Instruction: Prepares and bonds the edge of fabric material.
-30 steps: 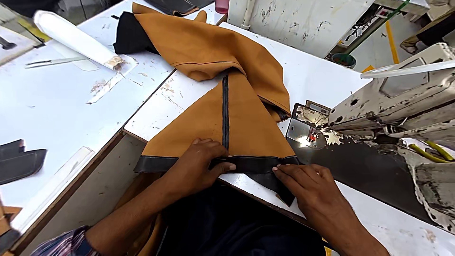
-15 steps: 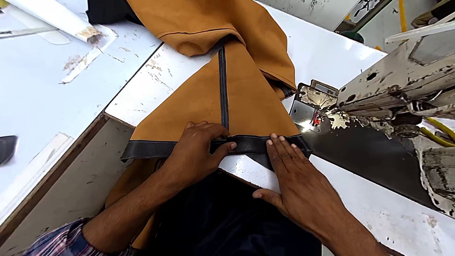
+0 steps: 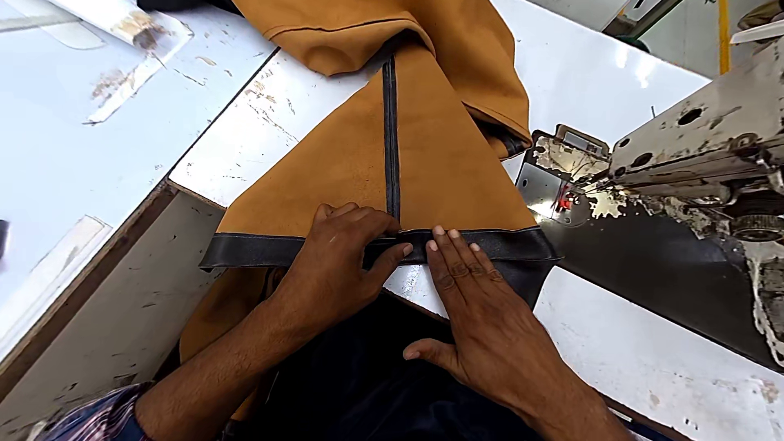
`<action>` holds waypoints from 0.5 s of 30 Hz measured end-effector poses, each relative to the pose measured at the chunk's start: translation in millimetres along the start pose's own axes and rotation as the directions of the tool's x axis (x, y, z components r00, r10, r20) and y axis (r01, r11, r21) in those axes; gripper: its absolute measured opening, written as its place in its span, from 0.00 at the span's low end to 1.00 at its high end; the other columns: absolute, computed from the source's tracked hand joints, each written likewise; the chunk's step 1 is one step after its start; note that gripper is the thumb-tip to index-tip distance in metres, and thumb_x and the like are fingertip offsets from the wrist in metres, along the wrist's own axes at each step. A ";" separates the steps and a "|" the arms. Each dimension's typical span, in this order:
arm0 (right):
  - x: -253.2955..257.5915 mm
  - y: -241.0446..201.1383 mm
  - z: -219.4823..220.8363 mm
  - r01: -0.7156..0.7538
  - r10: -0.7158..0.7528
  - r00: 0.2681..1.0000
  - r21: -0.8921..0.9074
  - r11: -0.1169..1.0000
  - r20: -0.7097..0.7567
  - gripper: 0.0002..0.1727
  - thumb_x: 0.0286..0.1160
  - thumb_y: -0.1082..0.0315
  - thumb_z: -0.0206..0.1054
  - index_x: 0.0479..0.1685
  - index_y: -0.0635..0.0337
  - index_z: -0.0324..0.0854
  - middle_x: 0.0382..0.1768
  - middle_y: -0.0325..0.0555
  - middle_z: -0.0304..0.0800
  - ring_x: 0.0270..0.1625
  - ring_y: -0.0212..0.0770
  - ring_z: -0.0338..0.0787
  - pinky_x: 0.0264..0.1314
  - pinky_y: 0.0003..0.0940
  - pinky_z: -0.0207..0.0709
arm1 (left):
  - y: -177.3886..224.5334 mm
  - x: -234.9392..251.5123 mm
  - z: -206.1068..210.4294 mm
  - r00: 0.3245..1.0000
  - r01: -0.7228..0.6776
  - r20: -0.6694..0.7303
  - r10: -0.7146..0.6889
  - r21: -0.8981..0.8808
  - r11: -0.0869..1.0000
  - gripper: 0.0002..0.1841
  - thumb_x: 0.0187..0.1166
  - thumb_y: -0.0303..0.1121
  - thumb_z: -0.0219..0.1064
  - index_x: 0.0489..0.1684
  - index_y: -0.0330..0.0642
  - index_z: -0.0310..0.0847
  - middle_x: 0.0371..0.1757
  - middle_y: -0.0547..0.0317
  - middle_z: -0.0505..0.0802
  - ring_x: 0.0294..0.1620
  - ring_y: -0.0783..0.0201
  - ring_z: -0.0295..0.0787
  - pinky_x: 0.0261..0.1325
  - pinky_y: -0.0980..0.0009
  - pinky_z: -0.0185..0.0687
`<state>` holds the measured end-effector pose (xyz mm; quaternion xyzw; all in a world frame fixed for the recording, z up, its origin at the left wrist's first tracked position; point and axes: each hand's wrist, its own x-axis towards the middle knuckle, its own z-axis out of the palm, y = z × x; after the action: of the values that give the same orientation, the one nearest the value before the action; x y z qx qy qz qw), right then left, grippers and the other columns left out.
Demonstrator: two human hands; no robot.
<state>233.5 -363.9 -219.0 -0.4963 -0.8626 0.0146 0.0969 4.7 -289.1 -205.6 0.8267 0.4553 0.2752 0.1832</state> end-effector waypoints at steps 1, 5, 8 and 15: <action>0.2 -0.4 0.0 0.000 0.000 1.000 -0.004 1.000 -0.002 0.64 0.69 0.15 0.40 0.92 0.64 0.57 0.94 0.54 0.54 0.96 0.47 0.52 0.97 0.48 0.47 | -0.1 -0.5 0.6 1.000 0.000 -0.008 0.000 0.001 1.000 0.14 0.80 0.48 0.68 0.48 0.51 0.92 0.38 0.73 0.92 0.42 0.72 0.82 0.50 0.62 0.67; 1.7 -3.0 -0.4 -0.013 0.014 1.000 -0.042 0.999 0.008 0.66 0.68 0.14 0.41 0.93 0.65 0.56 0.94 0.54 0.54 0.96 0.47 0.52 0.97 0.48 0.48 | -1.2 -3.4 -2.0 1.000 0.012 -0.007 -0.012 -0.011 1.000 0.16 0.82 0.47 0.66 0.57 0.49 0.89 0.41 0.72 0.92 0.42 0.72 0.82 0.51 0.62 0.68; 3.4 -6.3 -2.0 -0.035 0.036 0.999 -0.073 0.997 0.012 0.66 0.67 0.14 0.40 0.92 0.66 0.58 0.92 0.55 0.58 0.95 0.48 0.56 0.96 0.48 0.50 | -5.8 -8.6 -6.5 0.999 0.030 -0.022 -0.030 -0.013 0.999 0.18 0.83 0.45 0.64 0.64 0.48 0.86 0.40 0.73 0.92 0.42 0.74 0.84 0.53 0.62 0.71; 12.4 -22.0 2.2 -0.055 0.052 0.997 -0.068 0.996 -0.051 0.67 0.69 0.14 0.37 0.89 0.70 0.61 0.90 0.58 0.61 0.94 0.52 0.57 0.95 0.50 0.51 | -7.6 -14.0 -7.3 0.998 0.053 -0.040 -0.053 -0.004 0.999 0.20 0.79 0.46 0.67 0.63 0.48 0.85 0.39 0.73 0.91 0.42 0.73 0.83 0.53 0.62 0.71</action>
<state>208.2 -364.2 -216.6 -0.5225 -0.8464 -0.0252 0.1004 -10.9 -296.7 -208.1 0.8082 0.4803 0.2877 0.1826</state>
